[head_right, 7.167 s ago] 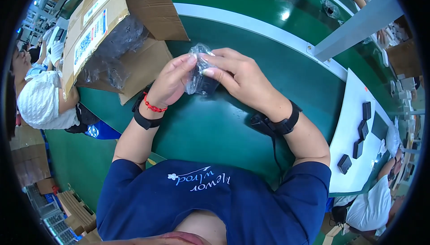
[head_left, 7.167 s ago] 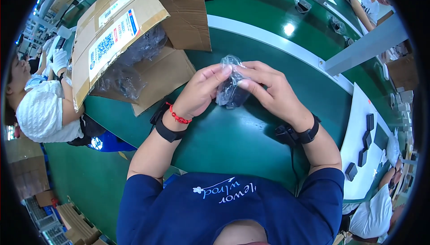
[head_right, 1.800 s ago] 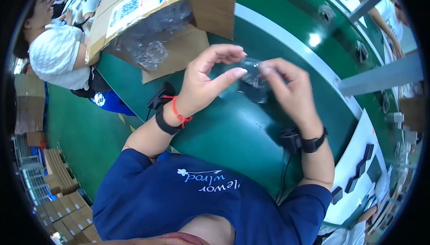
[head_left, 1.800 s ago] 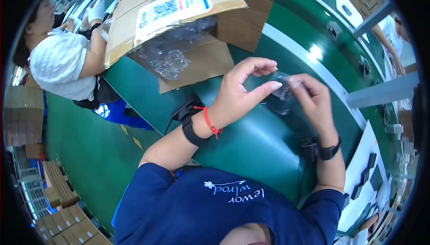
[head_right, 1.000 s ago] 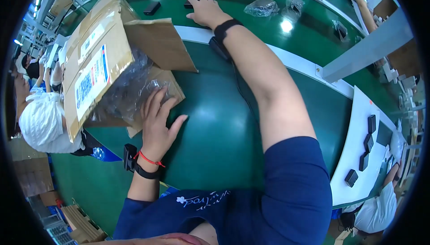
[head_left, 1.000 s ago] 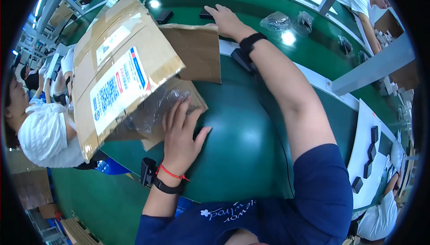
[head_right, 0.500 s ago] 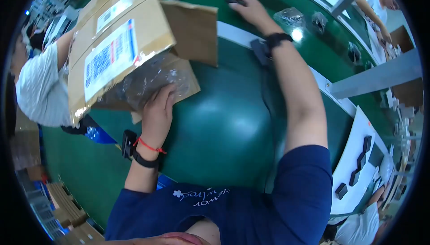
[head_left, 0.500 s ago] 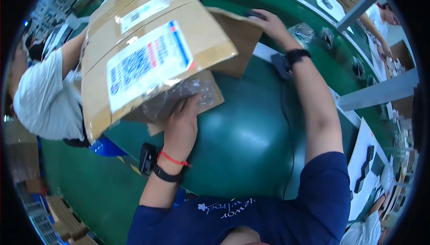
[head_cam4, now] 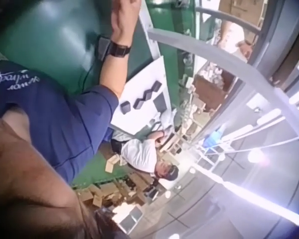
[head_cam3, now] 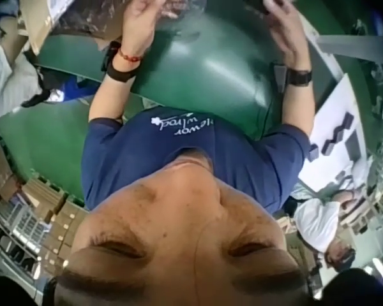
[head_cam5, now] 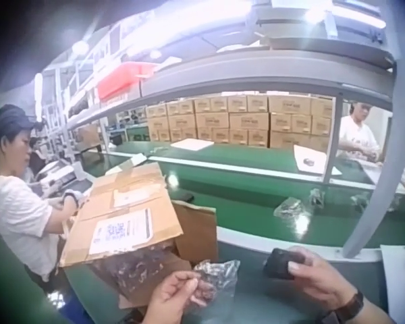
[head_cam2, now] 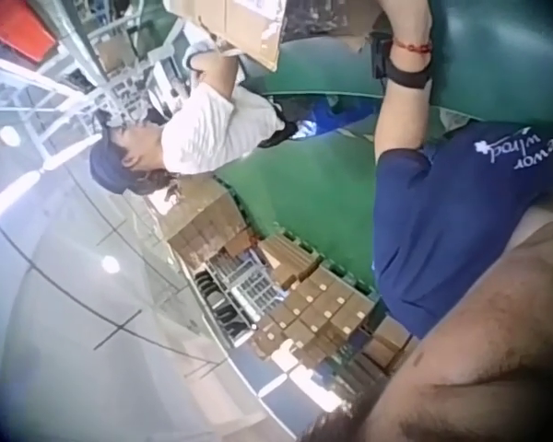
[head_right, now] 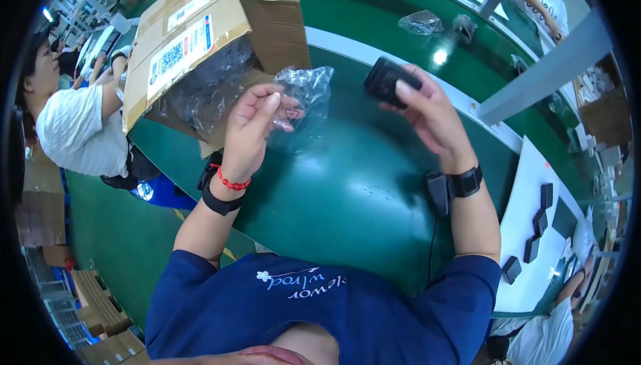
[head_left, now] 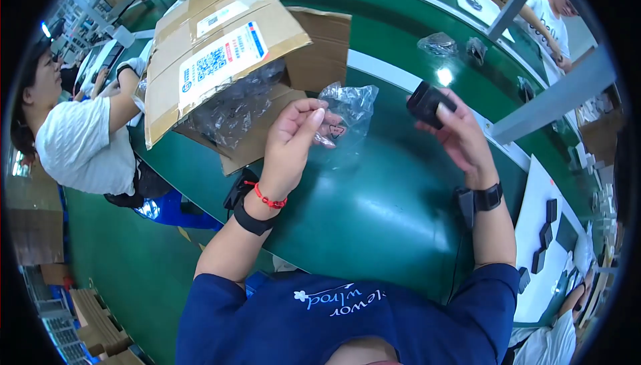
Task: The person removes power adapters from a box, takes each one out of its plastic bag, and places the adapters on the table.
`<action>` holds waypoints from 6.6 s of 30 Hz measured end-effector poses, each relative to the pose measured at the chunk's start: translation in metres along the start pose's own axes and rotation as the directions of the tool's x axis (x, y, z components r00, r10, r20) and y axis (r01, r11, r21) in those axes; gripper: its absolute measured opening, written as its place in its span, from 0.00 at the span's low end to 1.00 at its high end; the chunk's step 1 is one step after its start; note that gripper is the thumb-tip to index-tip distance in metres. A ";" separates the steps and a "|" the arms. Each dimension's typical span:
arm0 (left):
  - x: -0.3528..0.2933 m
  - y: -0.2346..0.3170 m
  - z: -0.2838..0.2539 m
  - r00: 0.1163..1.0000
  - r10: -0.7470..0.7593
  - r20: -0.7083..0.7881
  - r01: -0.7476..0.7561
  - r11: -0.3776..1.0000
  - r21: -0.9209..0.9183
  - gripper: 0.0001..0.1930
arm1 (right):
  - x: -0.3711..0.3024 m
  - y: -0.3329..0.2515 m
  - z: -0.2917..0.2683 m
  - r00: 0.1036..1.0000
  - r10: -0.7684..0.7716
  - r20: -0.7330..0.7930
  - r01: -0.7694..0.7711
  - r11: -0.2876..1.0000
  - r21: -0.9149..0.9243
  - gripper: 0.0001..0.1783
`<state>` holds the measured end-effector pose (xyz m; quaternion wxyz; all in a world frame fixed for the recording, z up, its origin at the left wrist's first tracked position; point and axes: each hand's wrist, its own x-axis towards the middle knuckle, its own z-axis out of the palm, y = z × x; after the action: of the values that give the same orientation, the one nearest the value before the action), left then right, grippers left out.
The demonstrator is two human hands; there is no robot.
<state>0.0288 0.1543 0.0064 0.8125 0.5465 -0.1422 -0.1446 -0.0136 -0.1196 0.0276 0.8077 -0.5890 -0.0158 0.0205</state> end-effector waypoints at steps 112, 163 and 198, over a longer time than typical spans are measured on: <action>-0.026 -0.001 -0.049 0.926 0.208 -0.314 -0.140 0.964 0.225 0.07 | 0.095 0.016 -0.027 0.984 -0.122 -0.128 0.081 0.954 -0.287 0.21; -0.007 -0.028 0.037 0.943 -0.077 0.324 -0.023 0.956 0.294 0.08 | -0.021 -0.021 0.023 0.987 -0.156 0.041 0.161 0.970 -0.182 0.21; -0.017 -0.019 0.051 0.843 -0.007 0.538 -0.238 0.891 0.385 0.10 | -0.036 -0.025 0.035 0.949 -0.279 0.150 0.314 0.888 -0.336 0.21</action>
<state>-0.0082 0.1107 0.0059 0.6057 0.6442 -0.4211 -0.2020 -0.0505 -0.0955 0.0618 0.6797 -0.7141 -0.1484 -0.0774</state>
